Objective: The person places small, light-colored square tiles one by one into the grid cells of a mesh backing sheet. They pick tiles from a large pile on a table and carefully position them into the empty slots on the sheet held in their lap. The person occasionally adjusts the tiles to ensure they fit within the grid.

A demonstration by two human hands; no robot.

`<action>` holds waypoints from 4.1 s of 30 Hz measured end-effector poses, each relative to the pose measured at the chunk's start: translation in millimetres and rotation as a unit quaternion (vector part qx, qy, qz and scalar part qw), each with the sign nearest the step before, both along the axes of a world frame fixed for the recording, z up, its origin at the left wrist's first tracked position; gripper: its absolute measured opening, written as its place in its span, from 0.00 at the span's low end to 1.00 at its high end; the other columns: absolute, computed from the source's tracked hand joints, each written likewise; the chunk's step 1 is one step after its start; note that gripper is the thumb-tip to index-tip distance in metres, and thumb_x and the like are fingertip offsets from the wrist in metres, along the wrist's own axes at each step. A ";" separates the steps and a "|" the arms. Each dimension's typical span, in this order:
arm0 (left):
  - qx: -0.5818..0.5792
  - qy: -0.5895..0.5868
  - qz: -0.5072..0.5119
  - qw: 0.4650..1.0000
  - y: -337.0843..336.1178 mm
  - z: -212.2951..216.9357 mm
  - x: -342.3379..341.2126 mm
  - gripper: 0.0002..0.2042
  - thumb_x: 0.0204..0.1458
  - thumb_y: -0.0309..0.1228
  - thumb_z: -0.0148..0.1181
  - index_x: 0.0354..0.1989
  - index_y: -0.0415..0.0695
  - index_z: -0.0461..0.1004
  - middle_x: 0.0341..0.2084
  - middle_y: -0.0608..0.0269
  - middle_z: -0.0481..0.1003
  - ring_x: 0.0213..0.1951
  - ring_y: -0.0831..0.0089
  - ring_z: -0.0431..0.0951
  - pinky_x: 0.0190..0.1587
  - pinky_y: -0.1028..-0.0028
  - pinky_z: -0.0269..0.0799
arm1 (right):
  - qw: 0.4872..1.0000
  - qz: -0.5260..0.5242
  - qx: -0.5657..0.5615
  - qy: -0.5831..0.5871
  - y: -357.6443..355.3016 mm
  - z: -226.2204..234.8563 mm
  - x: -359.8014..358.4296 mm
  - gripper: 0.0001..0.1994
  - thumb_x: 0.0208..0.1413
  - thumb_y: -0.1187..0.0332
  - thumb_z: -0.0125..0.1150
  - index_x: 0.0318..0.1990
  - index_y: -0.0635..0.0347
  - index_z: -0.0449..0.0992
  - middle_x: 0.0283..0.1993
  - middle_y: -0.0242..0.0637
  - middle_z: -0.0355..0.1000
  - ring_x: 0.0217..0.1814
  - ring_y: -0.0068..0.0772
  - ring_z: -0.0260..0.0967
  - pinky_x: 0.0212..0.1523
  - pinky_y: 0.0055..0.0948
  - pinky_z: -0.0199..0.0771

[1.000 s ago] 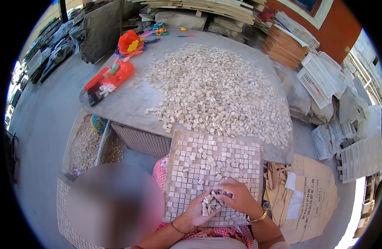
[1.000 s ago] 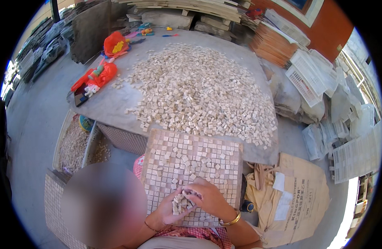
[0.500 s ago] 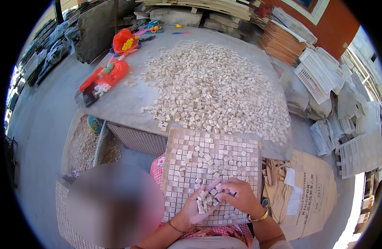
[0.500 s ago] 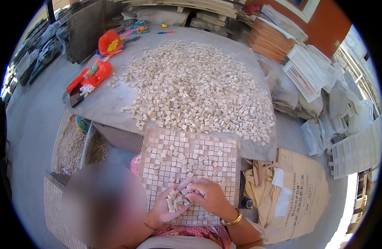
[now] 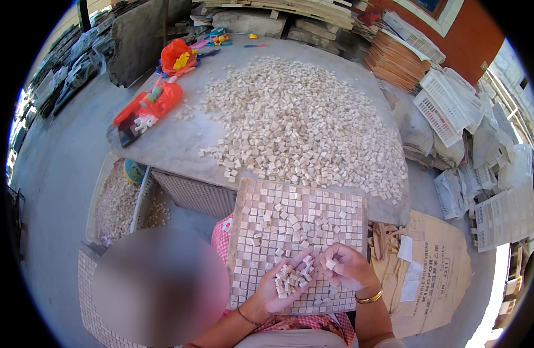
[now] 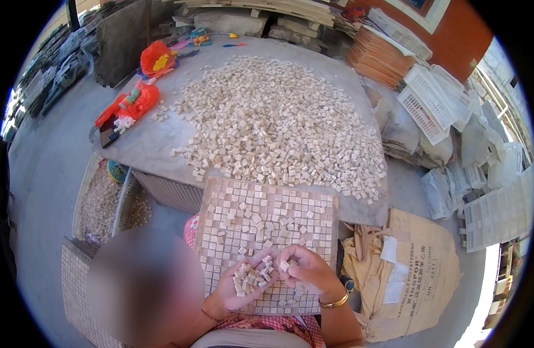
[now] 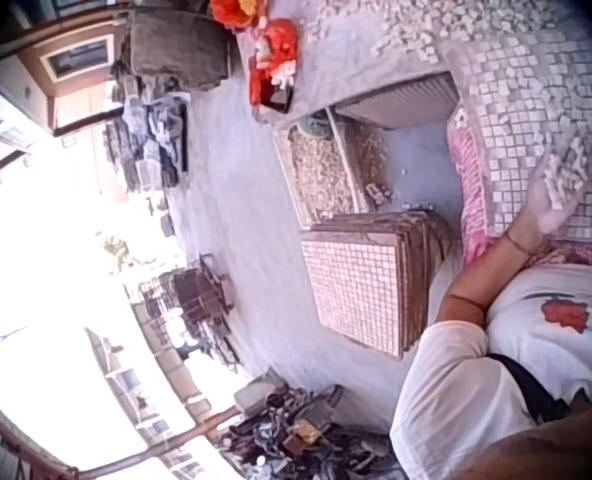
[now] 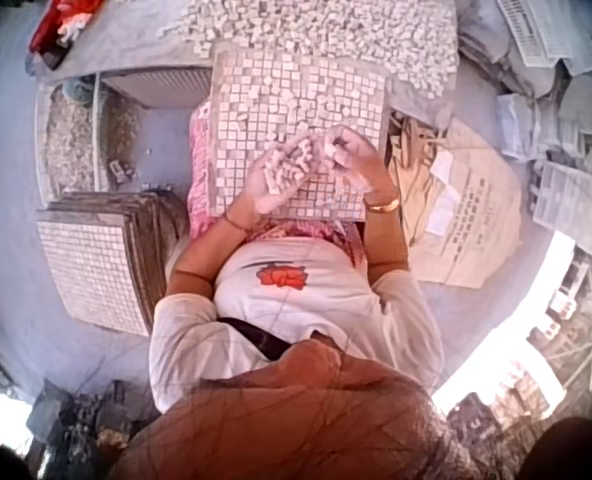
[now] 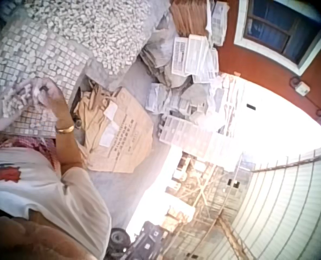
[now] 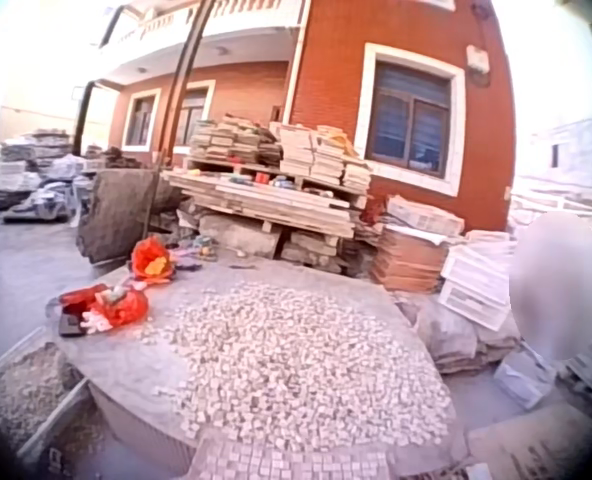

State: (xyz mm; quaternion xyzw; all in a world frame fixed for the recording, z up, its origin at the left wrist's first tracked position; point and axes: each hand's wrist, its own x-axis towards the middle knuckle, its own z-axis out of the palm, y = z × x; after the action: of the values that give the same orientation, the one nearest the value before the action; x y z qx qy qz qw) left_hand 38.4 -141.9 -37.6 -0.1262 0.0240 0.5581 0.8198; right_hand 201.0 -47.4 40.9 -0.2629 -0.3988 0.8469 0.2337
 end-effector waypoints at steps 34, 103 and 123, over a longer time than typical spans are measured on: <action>-0.011 0.000 0.024 1.000 0.5 13.4 0.5 0.28 0.59 0.41 0.44 0.65 0.40 0.50 0.63 0.55 0.54 0.62 0.64 0.57 0.64 0.65 0.53 | 0.995 -0.062 -0.053 0.064 -16.9 -22.7 13.2 0.09 0.53 0.68 0.60 0.36 0.64 0.70 0.36 0.39 0.67 0.29 0.28 0.66 0.26 0.20 0.63; -0.037 0.042 0.088 0.995 3.3 17.8 -2.7 0.29 0.56 0.42 0.48 0.64 0.41 0.53 0.65 0.60 0.53 0.65 0.68 0.53 0.66 0.66 0.48 | 0.760 -0.144 0.540 -0.332 -15.4 -16.5 -10.8 0.14 0.42 0.70 0.67 0.38 0.63 0.76 0.38 0.42 0.74 0.37 0.38 0.72 0.40 0.31 0.70; -0.008 0.068 0.068 0.995 2.4 13.9 -4.1 0.28 0.59 0.45 0.42 0.65 0.45 0.52 0.62 0.65 0.58 0.55 0.72 0.62 0.63 0.70 0.52 | 0.973 -0.053 0.133 -0.179 -27.0 -30.4 -9.1 0.11 0.57 0.72 0.54 0.45 0.68 0.71 0.42 0.38 0.72 0.37 0.28 0.73 0.34 0.21 0.73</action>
State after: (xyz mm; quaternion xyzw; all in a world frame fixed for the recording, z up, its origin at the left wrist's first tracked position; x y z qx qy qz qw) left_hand 34.3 -139.5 -23.7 -0.0959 0.0759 0.6199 0.7751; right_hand 191.8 -74.4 10.5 -0.3978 -0.5289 0.7115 0.2362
